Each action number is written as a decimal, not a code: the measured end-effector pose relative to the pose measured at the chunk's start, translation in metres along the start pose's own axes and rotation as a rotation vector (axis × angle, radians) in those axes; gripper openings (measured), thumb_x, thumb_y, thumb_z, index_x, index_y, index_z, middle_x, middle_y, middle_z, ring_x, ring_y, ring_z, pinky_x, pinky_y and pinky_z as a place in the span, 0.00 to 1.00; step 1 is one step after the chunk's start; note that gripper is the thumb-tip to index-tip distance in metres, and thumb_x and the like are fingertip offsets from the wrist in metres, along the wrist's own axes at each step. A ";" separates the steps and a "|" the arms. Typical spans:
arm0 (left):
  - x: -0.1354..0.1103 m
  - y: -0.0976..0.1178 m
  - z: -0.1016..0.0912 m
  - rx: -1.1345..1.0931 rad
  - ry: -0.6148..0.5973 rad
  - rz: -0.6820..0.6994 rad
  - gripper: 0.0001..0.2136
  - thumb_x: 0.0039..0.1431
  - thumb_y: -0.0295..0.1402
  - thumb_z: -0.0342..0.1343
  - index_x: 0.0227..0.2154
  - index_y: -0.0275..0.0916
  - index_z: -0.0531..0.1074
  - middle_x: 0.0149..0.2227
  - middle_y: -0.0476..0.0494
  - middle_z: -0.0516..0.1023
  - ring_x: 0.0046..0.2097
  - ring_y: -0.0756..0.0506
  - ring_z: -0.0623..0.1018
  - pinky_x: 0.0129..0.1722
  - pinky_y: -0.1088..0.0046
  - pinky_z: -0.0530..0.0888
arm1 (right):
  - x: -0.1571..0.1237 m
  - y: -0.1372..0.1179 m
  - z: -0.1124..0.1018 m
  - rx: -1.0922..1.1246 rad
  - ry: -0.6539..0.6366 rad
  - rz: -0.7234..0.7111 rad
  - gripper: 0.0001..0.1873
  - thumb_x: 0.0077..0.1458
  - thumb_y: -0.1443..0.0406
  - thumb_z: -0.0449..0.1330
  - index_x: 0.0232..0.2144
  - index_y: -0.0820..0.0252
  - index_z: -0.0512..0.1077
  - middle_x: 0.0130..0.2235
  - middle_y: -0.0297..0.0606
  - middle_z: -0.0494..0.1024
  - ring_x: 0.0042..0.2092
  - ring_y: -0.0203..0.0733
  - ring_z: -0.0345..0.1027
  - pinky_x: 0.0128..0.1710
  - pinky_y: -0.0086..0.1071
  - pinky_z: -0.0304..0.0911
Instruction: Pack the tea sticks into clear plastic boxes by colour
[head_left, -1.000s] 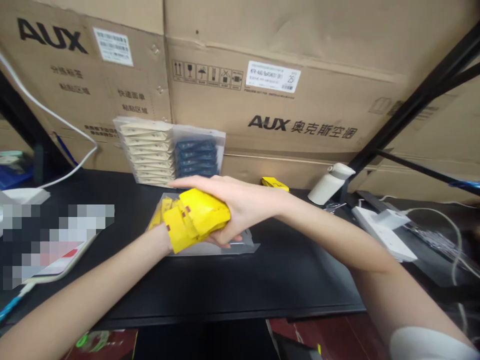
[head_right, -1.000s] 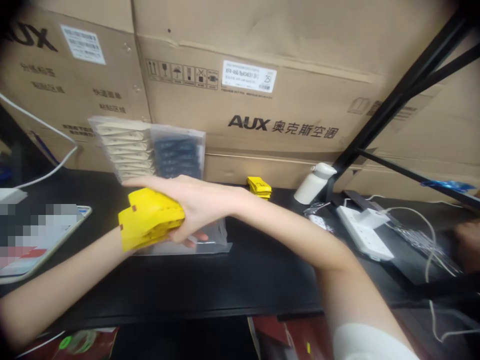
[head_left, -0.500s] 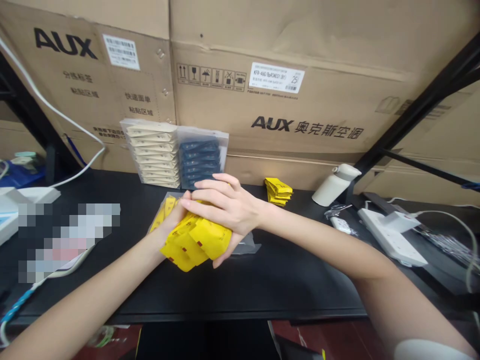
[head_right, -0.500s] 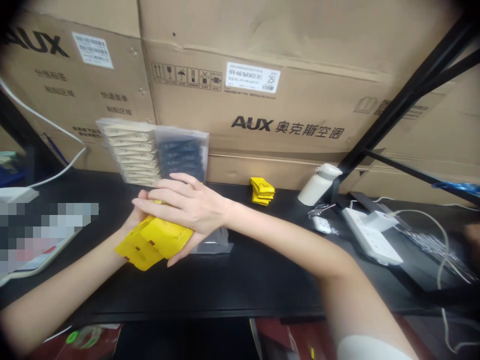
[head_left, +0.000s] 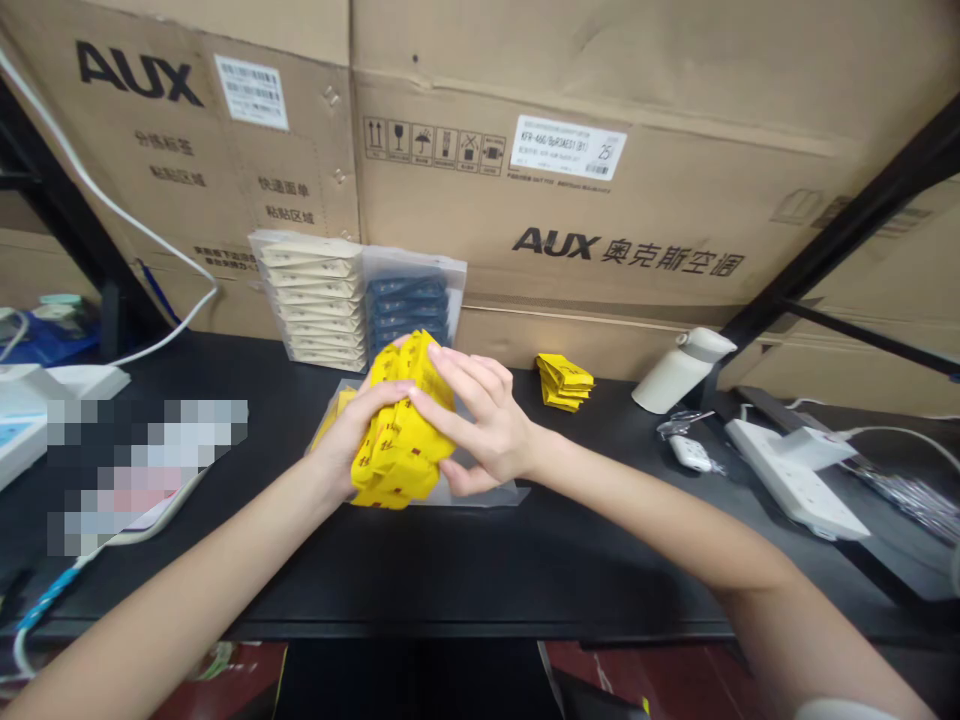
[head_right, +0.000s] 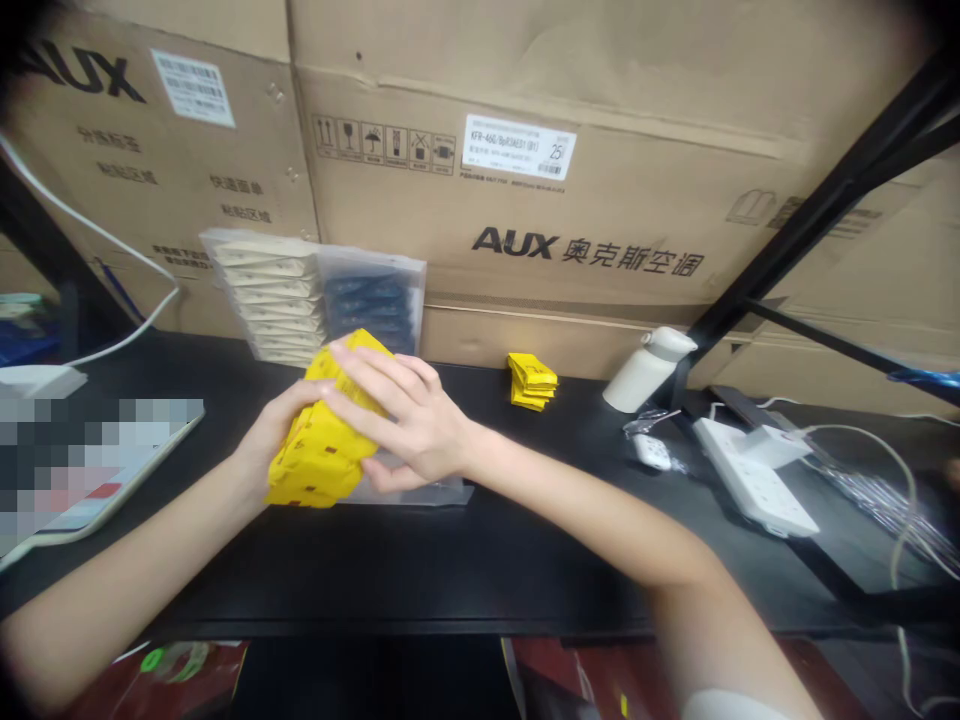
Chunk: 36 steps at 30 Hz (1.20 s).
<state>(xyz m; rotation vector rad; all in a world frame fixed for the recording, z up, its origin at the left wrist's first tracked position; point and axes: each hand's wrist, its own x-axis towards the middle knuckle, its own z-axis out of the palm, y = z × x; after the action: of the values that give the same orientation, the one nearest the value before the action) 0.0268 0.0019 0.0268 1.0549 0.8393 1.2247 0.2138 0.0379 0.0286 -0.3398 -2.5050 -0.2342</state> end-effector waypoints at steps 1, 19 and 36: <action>0.002 0.000 0.000 -0.020 0.034 0.036 0.21 0.51 0.38 0.59 0.49 0.43 0.71 0.46 0.42 0.79 0.45 0.36 0.81 0.38 0.63 0.80 | -0.004 -0.002 0.003 0.045 0.041 0.017 0.42 0.55 0.53 0.58 0.67 0.50 0.49 0.70 0.43 0.50 0.69 0.59 0.45 0.65 0.56 0.46; 0.018 -0.002 -0.016 0.833 0.144 1.018 0.36 0.46 0.39 0.70 0.58 0.48 0.62 0.67 0.38 0.56 0.67 0.33 0.58 0.65 0.49 0.57 | -0.006 -0.009 0.022 0.510 0.060 0.342 0.58 0.45 0.51 0.71 0.67 0.58 0.43 0.67 0.54 0.53 0.68 0.56 0.49 0.66 0.50 0.53; 0.016 0.002 -0.009 0.604 0.099 0.703 0.33 0.45 0.34 0.69 0.57 0.46 0.67 0.61 0.43 0.69 0.62 0.35 0.68 0.62 0.61 0.64 | -0.005 -0.005 0.007 0.642 0.031 0.594 0.22 0.51 0.52 0.66 0.42 0.58 0.67 0.42 0.39 0.76 0.38 0.42 0.72 0.37 0.38 0.73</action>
<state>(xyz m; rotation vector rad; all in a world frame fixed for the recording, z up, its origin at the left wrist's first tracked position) 0.0209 0.0190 0.0264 1.8981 0.9811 1.6564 0.2127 0.0338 0.0192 -0.7599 -2.1766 0.7685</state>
